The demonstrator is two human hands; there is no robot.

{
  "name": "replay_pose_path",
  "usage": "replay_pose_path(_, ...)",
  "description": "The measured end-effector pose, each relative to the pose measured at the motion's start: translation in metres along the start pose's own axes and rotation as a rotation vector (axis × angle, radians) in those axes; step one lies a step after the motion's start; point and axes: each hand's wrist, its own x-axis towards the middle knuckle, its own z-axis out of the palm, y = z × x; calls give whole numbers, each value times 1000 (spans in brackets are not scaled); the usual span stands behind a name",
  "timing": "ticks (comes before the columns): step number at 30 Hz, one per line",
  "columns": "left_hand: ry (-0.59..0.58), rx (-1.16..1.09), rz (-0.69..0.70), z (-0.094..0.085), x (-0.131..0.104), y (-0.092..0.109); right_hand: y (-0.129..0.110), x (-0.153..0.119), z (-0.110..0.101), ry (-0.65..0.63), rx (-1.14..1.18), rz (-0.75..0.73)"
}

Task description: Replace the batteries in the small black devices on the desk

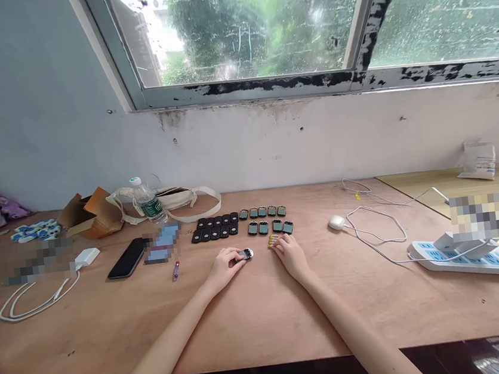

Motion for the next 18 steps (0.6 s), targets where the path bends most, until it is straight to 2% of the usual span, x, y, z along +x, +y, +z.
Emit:
replay_pose_path(3, -1, 1, 1, 2, -1, -2, -4, -1, -1, -4, -10, 12)
replay_pose_path(6, 16, -17, -5, 2, -1, 0, -19, -4, -1, -17, 27, -8)
replay_pose_path(10, 52, -98, -17, 2, 1, 7, -51, -8, 5, -174, 161, -118)
replay_pose_path(13, 77, -184, -23, 1, 2, 10, -66, -6, 13, -242, 201, -132)
replay_pose_path(18, 183, -227, -107, 2, 3, 7, -63, 13, 27, -279, 241, -87)
